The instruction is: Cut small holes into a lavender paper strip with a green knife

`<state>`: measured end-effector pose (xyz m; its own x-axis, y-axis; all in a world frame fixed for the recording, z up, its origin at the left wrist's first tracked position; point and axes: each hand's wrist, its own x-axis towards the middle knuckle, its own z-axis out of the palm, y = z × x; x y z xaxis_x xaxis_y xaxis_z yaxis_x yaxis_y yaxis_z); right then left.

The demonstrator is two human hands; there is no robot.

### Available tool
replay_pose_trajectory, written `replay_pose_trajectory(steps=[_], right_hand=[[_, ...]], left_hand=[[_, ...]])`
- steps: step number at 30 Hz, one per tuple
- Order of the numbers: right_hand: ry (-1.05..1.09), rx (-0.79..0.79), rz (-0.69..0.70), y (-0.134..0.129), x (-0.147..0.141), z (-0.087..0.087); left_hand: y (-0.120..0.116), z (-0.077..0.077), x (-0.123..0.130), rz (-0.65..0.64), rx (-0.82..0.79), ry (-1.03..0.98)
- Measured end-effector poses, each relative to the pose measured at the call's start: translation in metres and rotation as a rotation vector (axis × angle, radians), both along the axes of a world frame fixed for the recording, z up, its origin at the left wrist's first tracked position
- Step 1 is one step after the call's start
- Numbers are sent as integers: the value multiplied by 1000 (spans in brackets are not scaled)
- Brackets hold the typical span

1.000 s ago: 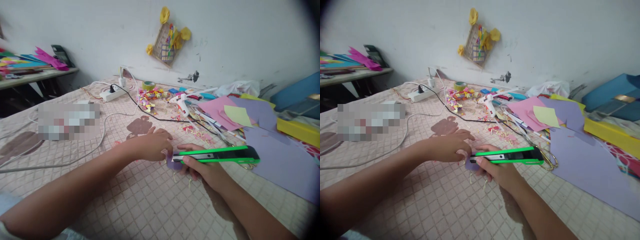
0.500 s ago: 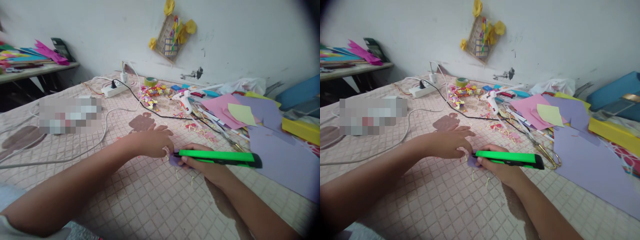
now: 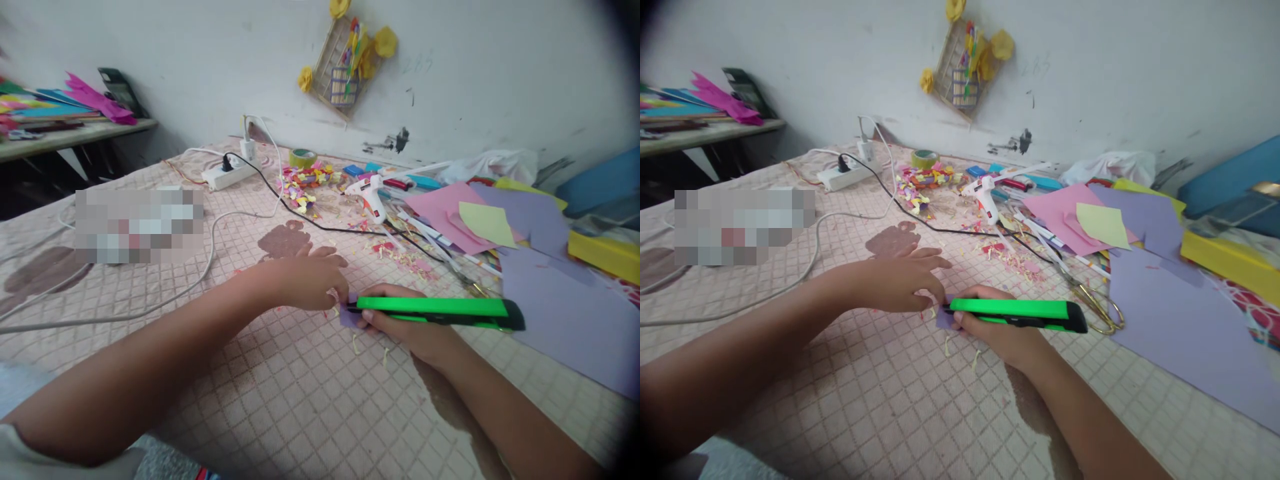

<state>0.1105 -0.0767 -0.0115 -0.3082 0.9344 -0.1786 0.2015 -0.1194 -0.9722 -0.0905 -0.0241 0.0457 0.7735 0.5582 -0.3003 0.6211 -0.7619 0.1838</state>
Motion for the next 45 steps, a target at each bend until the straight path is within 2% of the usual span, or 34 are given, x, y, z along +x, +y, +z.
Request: replay_pose_trajectory(steps=[7, 17, 22, 45], right_hand=[[-26, -37, 65, 8, 8, -7], [-10, -44, 30, 10, 10, -8], [-32, -24, 66, 10, 12, -9], [-22, -48, 70, 10, 9, -1]], left_hand=[[-1, -2, 2, 1, 7, 16], [-1, -6, 1, 14, -21, -15], [0, -8, 2, 22, -20, -16], [-1, -6, 3, 36, -32, -11]])
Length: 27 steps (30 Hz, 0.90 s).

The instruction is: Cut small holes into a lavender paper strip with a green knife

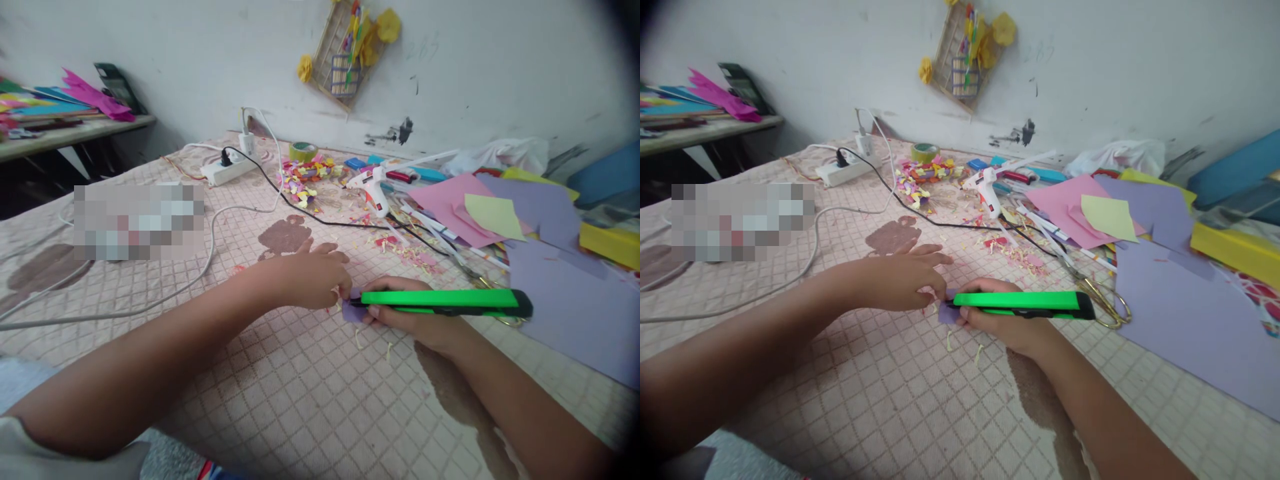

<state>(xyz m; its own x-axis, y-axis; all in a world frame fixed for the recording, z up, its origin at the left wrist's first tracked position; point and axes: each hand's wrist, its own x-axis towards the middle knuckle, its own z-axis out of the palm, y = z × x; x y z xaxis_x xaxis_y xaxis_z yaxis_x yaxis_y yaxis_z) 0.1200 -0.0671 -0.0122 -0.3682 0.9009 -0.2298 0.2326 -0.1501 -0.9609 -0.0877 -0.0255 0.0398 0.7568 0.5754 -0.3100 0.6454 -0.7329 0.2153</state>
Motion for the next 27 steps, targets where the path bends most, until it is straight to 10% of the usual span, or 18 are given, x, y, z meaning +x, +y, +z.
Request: replay_pose_trajectory(steps=[27], right_hand=[[97, -123, -48, 3, 4, 5]], left_hand=[[0, 2, 0, 20, 6, 11]])
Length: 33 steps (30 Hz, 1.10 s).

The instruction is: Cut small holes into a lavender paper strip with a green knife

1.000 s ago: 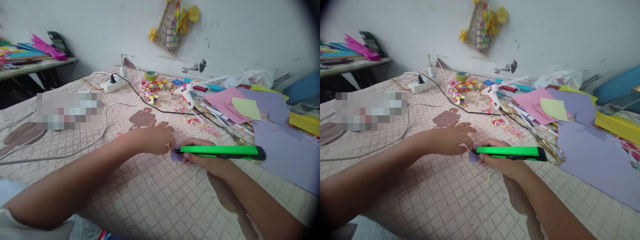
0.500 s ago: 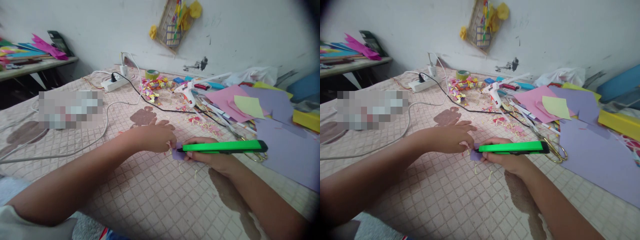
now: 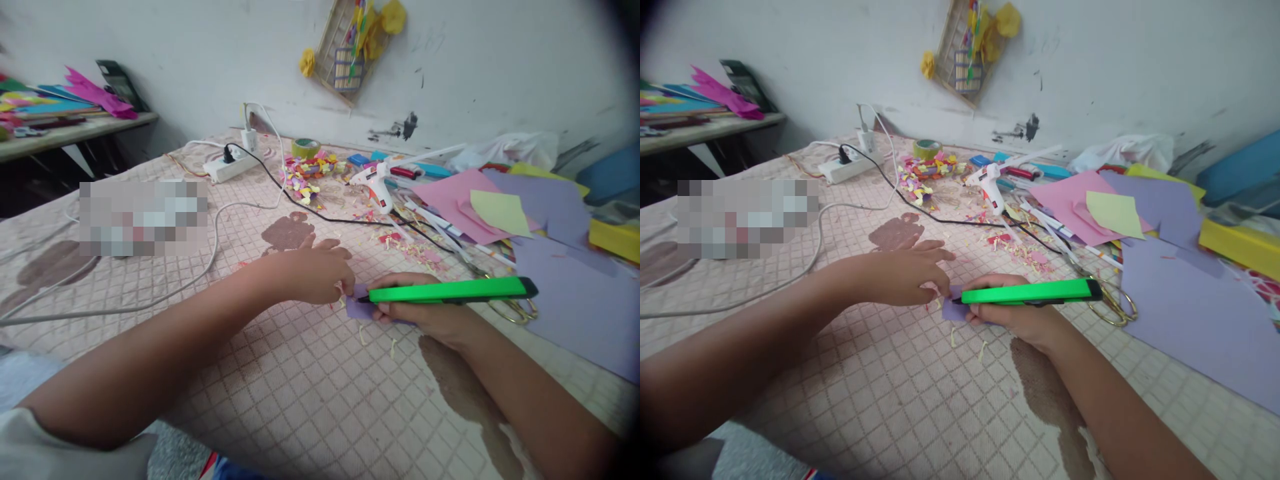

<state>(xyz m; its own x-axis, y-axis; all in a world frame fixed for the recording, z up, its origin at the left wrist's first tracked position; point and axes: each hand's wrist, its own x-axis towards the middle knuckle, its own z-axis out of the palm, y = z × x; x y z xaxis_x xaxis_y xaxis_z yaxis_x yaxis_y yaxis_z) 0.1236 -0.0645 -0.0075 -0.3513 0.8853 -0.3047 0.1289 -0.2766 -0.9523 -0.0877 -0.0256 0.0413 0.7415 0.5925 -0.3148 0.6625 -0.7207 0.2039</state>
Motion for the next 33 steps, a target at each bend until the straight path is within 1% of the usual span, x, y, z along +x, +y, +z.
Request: replay_pose_trajectory(steps=[6, 9, 13, 16, 18, 20, 22, 24, 25, 26, 27, 29, 31, 33], right_hand=[[36, 17, 18, 0, 2, -2], [47, 21, 20, -1, 4, -3], [127, 54, -65, -2, 5, -4], [185, 116, -154, -4, 5, -7], [195, 205, -228, -5, 5, -10], [143, 357, -312, -7, 6, -10], [-27, 590, -415, -11, 7, -8], [-266, 860, -476, -17, 8, -3], [-366, 975, -479, -21, 7, 1], [-439, 1071, -454, -26, 7, 4], [-481, 1129, -430, -30, 6, 7], [-551, 1089, -422, -39, 5, 12], [-576, 1142, -391, -44, 7, 13], [-574, 1149, -325, -46, 11, 11]], left_hand=[[-2, 3, 0, -11, 10, 8], [-2, -2, 1, -31, 51, -49], [-4, -13, 2, 11, 197, -148], [-6, -18, 4, 2, 216, -152], [-8, -18, 6, -12, 209, -164], [-10, -17, 9, -3, 195, -198], [-11, -15, 11, 7, 165, -261], [-12, -13, 13, 11, 116, -331], [-13, -11, 14, 20, 75, -367], [-13, -10, 14, 34, 24, -407], [-14, -9, 15, 53, -33, -452], [-15, -7, 16, 95, -138, -566], [-16, -7, 17, 135, -230, -696], [-16, -8, 18, 163, -378, -821]])
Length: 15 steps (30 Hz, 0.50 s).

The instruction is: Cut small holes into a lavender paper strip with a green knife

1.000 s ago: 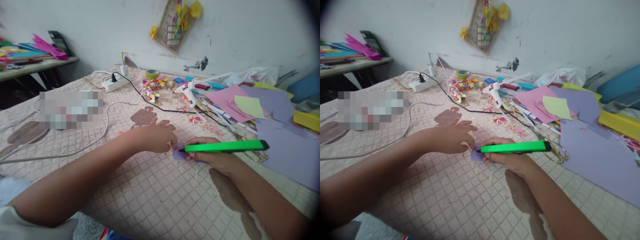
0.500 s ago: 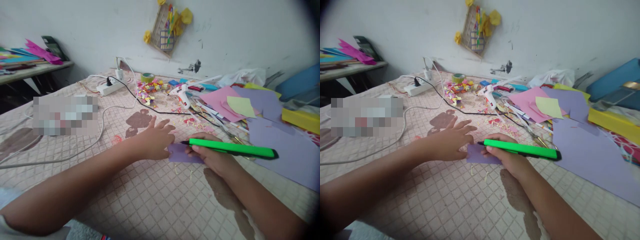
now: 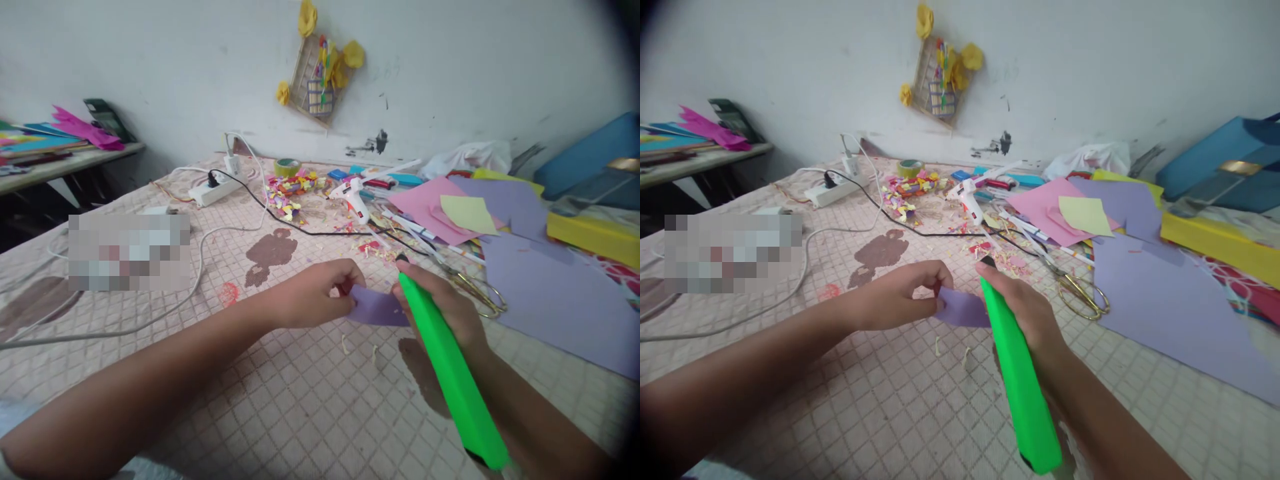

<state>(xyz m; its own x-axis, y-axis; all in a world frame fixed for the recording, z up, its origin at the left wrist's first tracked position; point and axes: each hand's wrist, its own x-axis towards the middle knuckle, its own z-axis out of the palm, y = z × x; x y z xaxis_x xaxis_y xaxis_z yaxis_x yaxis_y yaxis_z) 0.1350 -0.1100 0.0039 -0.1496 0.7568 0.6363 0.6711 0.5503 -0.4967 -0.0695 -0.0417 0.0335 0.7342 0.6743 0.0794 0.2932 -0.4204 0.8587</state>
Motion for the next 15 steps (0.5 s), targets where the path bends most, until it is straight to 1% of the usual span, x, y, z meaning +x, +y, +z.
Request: replay_pose_trajectory(steps=[3, 4, 5, 7, 9, 10, 12, 15], right_hand=[[-6, -85, 129, 5, 8, -5], [7, -108, 142, 7, 10, -6], [28, -130, 135, 9, 11, -7], [67, -141, 102, 11, 12, -7], [84, -128, 77, 9, 12, -6], [79, -117, 70, 8, 11, -5], [65, -76, 66, 4, 12, -3], [30, -15, 80, 0, 14, -3]], left_hand=[[0, -4, 2, -76, -257, -182], [0, -5, 2, -102, -316, -226], [0, -5, 2, -122, -350, -260], [-1, -5, 2, -139, -347, -298], [-3, -2, 1, -137, -265, -300], [-4, 0, 0, -125, -190, -287], [-7, 4, -1, -90, 9, -236], [-11, 9, -2, -32, 350, -134]])
